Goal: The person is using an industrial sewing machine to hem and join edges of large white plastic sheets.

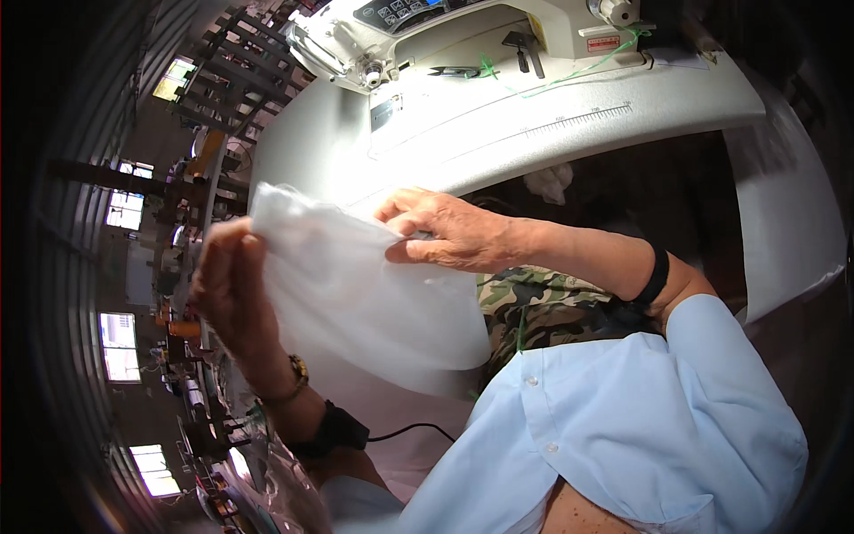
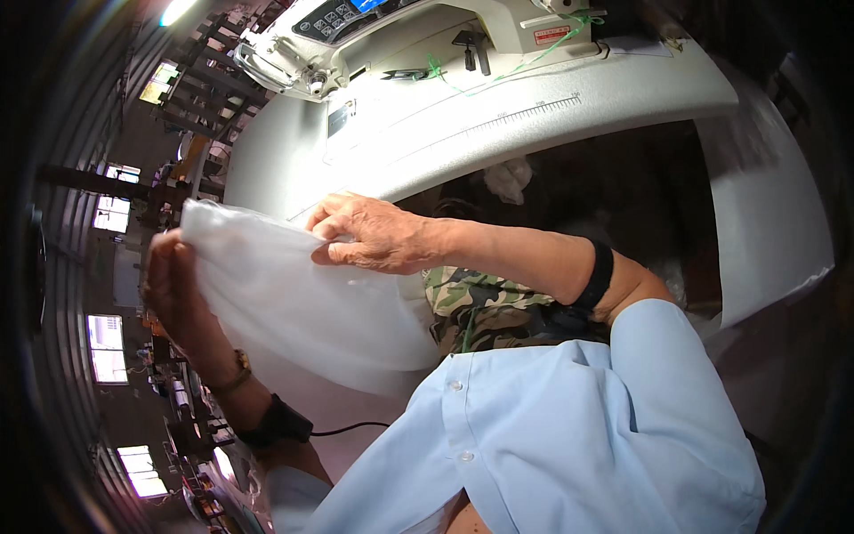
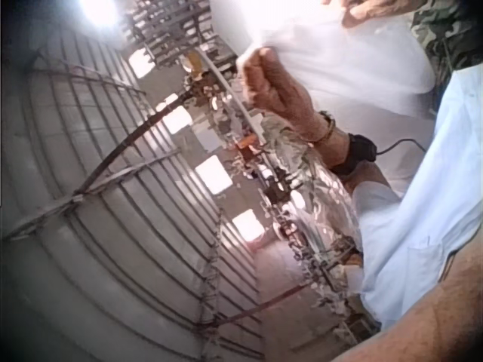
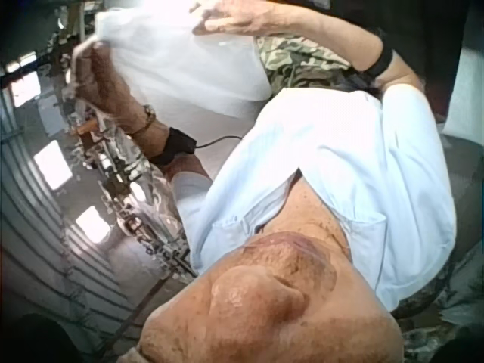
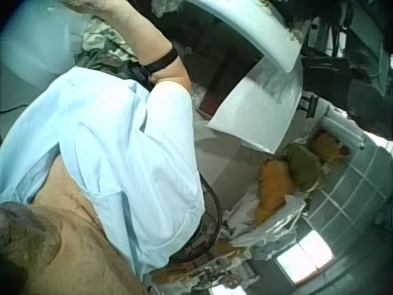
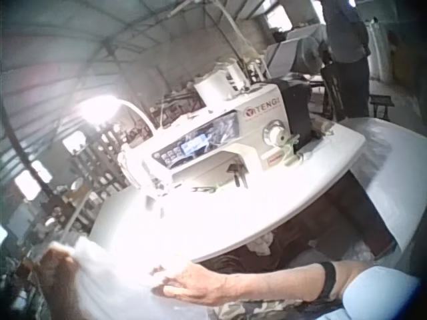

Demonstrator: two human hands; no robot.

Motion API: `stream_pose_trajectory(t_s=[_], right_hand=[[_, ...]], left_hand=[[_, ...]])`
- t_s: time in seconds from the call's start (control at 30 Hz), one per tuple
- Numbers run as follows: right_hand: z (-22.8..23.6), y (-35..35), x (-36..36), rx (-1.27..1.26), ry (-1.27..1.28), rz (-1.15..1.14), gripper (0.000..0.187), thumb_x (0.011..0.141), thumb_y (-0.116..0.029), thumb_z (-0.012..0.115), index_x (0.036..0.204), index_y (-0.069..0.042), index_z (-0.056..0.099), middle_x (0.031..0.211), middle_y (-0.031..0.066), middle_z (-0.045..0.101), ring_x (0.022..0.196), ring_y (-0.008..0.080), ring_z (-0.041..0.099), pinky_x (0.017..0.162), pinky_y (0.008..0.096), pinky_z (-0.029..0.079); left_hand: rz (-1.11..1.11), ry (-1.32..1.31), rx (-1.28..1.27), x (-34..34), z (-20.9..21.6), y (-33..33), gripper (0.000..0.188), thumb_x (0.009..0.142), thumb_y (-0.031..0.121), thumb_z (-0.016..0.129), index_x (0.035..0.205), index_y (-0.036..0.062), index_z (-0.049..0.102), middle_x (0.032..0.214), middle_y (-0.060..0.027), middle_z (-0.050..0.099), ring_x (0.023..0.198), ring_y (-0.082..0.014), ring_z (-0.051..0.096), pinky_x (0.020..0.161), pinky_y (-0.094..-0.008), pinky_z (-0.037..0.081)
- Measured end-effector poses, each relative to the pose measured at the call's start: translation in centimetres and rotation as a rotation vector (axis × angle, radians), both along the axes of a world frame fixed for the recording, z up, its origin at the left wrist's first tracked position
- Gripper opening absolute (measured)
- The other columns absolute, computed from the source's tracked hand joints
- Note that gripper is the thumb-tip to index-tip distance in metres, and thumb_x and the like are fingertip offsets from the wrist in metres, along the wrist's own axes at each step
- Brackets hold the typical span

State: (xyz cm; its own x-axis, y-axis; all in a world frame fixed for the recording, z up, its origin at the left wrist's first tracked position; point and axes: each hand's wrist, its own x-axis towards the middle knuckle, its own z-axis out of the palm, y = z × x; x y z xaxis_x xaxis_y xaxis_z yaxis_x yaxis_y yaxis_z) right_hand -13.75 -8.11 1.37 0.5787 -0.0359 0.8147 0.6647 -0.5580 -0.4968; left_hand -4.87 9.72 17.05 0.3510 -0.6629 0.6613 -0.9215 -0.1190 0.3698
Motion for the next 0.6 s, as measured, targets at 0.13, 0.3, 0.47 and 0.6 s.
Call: stream_pose_trajectory(t_s=[0.13,0.3,0.47,0.6], right_hand=[[6.0,-2.3,-6.3,0.178,0.407,0.240,0.019,0.090,-0.017,0.061,0.098,0.000,0.058,0.073,0.0100,0.054,0.058,0.0215,0.054,0.052,0.0313,0.040],[7.0,-3.1,-10.3,-0.106,0.026,-0.139,0.015,0.086,-0.003,0.063,0.097,0.001,0.055,0.069,0.0119,0.055,0.049,0.0238,0.053,0.045,0.0314,0.038],[-3.1,-4.5,-11.7,0.148,0.559,-0.345,0.015,0.091,-0.012,0.058,0.084,0.001,0.054,0.065,0.0092,0.053,0.056,0.0114,0.051,0.051,0.0283,0.041],[-6.6,-5.1,-11.7,0.257,0.937,-0.253,0.026,0.091,-0.024,0.059,0.093,0.001,0.053,0.064,0.0097,0.050,0.061,0.0129,0.047,0.061,0.0309,0.043]], left_hand=[[0.175,-0.259,-0.219,0.3,1.7,-1.5,0.015,0.095,0.014,0.055,0.090,0.0016,0.063,0.080,0.0001,0.059,0.070,-0.0052,0.049,0.061,-0.0210,0.040],[-0.003,0.162,-0.350,0.7,-2.7,-6.4,0.019,0.097,0.017,0.054,0.090,0.0008,0.062,0.079,0.0020,0.057,0.072,-0.0032,0.047,0.066,-0.0194,0.040],[-0.196,0.581,-0.073,0.7,-13.7,-9.5,0.016,0.095,0.009,0.054,0.084,-0.0023,0.059,0.068,0.0021,0.050,0.065,-0.0060,0.042,0.058,-0.0226,0.038],[-0.211,0.490,0.086,0.6,-17.4,-10.3,0.017,0.095,0.010,0.054,0.085,-0.0037,0.056,0.065,-0.0030,0.048,0.058,-0.0092,0.037,0.053,-0.0242,0.035]])
